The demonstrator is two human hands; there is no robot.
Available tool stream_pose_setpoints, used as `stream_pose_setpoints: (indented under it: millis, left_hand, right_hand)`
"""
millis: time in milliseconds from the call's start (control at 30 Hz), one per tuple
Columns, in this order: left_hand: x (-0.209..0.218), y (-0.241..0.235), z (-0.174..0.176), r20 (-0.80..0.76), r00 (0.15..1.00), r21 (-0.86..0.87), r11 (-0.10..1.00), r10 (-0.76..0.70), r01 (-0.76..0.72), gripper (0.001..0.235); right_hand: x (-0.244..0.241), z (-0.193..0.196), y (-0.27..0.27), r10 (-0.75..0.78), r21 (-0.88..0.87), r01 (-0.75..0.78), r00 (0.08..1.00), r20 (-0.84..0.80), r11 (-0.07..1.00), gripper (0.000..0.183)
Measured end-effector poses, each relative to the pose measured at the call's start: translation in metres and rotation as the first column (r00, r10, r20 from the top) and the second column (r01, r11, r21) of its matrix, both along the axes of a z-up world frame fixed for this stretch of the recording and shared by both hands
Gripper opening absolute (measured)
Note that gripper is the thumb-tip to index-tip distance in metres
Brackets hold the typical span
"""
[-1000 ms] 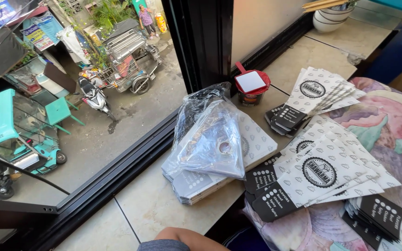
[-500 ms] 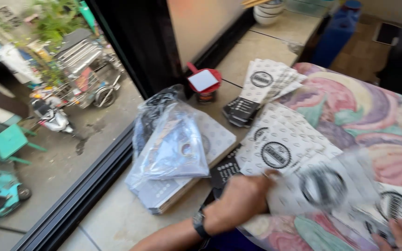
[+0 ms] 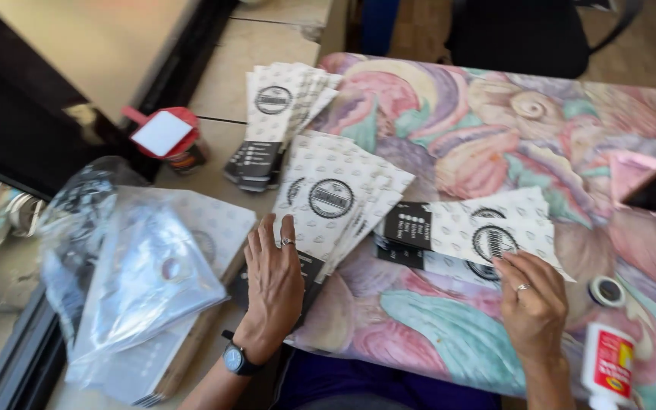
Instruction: Applying glue to the edges of paper wraps and stacking them to assemble food packaging.
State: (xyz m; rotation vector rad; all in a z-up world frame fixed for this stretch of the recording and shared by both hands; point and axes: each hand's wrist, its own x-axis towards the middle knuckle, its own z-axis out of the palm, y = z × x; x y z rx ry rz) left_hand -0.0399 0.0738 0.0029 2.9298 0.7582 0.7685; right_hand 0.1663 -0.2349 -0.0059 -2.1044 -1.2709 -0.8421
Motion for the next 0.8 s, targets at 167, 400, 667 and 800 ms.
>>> stream_pose_setpoints:
  millis: [167,400,667,800]
  left_hand:
    - [0.014,-0.042,0.002,0.101,0.927,-0.068,0.927,-0.360,0.368,0.049]
    - [0.038,-0.086,-0.015,0.112,0.834,-0.050,0.835,-0.540,0.548,0.035]
    - [0.025,-0.109,-0.028,0.158,0.622,-0.133,0.608,-0.767,0.783,0.031]
    - [0.023,-0.118,-0.051,0.088,0.605,-0.210,0.579,-0.792,0.788,0.028]
  right_hand:
    - [-0.015,-0.007,-0.016,-0.020,0.027,0.021,0.999,-0.031,0.999,0.020]
    - [-0.016,-0.009,-0.024,-0.062,0.017,0.062,0.998,-0.023,0.998,0.023]
    - [-0.071,0.002,-0.043,0.043,-0.123,-0.056,0.994,-0.102,0.991,0.017]
    - [-0.086,0.019,-0.063,-0.044,-0.085,0.025,0.973,-0.228,0.996,0.025]
